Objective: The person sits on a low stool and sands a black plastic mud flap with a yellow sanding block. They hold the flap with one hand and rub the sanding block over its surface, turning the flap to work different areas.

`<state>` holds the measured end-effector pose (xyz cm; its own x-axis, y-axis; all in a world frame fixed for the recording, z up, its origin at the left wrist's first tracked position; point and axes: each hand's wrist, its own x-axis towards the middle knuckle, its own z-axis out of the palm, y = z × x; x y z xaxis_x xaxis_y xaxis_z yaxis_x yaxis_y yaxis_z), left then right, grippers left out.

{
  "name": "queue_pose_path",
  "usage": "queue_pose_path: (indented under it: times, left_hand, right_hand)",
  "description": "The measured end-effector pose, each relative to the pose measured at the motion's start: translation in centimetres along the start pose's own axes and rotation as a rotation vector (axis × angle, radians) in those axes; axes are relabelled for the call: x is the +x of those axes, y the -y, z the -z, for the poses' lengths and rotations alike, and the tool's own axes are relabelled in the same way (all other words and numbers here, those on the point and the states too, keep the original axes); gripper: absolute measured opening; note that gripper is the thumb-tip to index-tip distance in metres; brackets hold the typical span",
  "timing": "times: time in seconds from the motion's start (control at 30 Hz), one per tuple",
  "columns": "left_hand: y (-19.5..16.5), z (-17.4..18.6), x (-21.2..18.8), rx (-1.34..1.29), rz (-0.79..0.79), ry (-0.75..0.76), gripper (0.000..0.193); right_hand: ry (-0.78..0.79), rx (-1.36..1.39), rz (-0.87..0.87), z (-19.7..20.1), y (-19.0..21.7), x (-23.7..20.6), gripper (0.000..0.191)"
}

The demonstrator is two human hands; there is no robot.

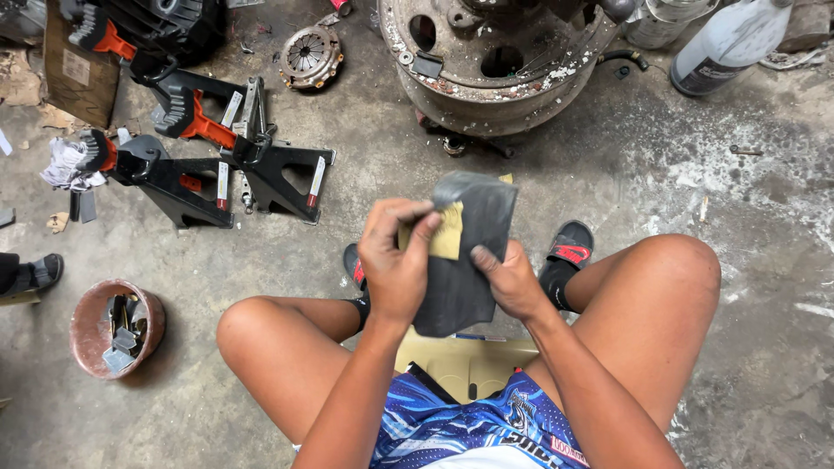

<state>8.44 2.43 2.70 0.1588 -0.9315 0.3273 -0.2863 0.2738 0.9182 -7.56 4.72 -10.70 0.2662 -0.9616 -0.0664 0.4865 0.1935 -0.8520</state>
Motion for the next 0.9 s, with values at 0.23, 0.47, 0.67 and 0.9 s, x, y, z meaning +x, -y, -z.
queue_pose_path:
  times: [0.23,0.47,0.67,0.9]
  left_hand:
    - [0.5,0.2,1.6,0.114,0.000,0.008,0.009]
    - [1.3,-0.4,-5.4,0.109,0.184,0.144,0.013]
    - [2.4,-0.8,-6.1,0.089,0.050,0.115,0.015]
    - [1.5,-1.7,-2.3,0.226,-0.173,0.119,0.016]
  right_hand:
    - [-0.135,-0.043,-0.109,-0.1,-1.5,-0.2,0.048]
    - [-0.397,0.246,0.082,0.8,1.9,1.7,0.045]
    - [-0.365,0.138,0.146,1.6,3.5,2.2,0.045]
    - [-0.203,-0.400,-0.002,1.1,1.9,1.1,0.048]
